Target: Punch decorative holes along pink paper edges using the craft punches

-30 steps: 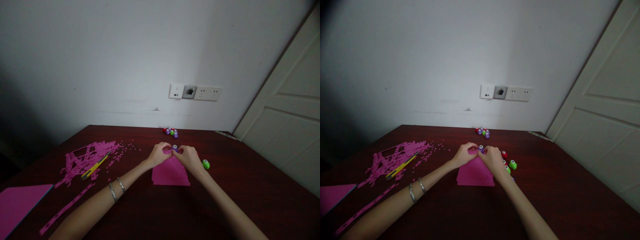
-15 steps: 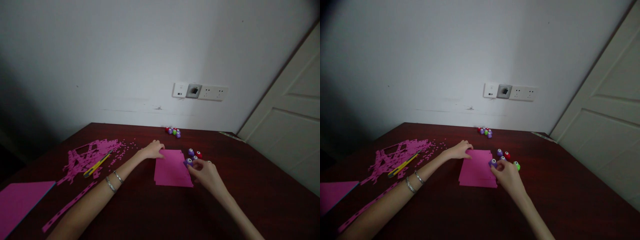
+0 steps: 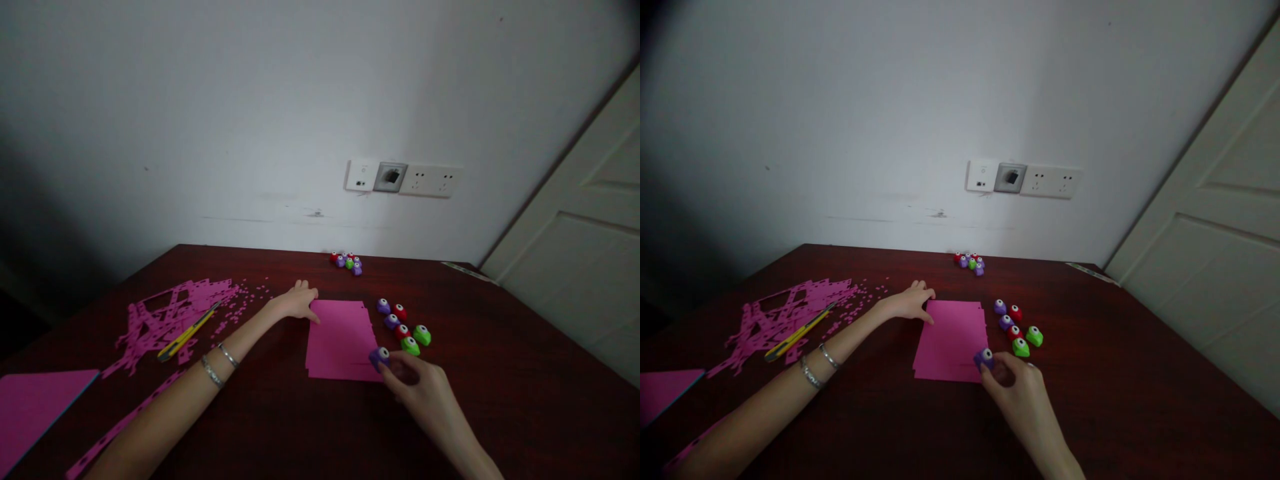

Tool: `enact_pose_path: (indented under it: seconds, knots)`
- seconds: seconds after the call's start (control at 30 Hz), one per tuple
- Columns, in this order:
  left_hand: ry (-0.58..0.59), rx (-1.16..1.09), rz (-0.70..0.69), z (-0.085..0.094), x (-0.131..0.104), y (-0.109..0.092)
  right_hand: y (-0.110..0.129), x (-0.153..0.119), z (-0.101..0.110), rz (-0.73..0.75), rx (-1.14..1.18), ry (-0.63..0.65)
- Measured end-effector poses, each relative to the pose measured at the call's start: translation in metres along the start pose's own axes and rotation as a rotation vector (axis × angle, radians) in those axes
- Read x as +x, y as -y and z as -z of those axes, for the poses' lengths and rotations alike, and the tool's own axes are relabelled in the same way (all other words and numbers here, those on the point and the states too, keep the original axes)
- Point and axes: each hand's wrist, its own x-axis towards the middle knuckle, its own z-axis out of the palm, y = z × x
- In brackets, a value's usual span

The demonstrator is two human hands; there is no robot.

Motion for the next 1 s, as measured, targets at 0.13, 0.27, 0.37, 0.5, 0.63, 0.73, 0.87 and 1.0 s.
enact_pose_path:
  seconds: [0.13,0.27,0.37,0.5,0.63,0.73,0.87,1.0]
  knots:
    - [-0.016,-0.043,-0.039,0.0,0.0012,0.0,0.0016,-0.0013,-0.0019,-0.003,0.033,-0.023]
    - [-0.036,-0.094,-0.049,0.0007,0.001,-0.0005,0.0007,-0.0012,-0.0051,-0.022,0.063,-0.027]
    - [-0.043,-0.116,-0.059,0.0008,0.0011,-0.0009,0.0006,-0.0012,-0.008,-0.048,0.078,-0.044]
    - [-0.035,-0.126,-0.059,-0.0004,0.0019,-0.0008,-0.0006,-0.0004,-0.0088,-0.059,0.081,-0.03]
    - [-0.022,-0.181,-0.078,-0.0011,0.0025,0.0002,-0.002,0.0007,-0.0061,-0.055,0.027,0.022]
    - [-0.009,-0.235,-0.097,-0.0009,0.0021,0.0008,-0.0022,0.0005,-0.0047,-0.056,-0.008,0.042]
    - [-0.024,-0.278,-0.086,-0.0015,0.0028,0.0013,-0.0035,0.0004,-0.0043,-0.048,-0.06,0.04]
    - [-0.105,-0.367,-0.099,-0.0039,0.0078,0.0043,-0.0066,0.0024,-0.0031,-0.031,-0.179,0.01]
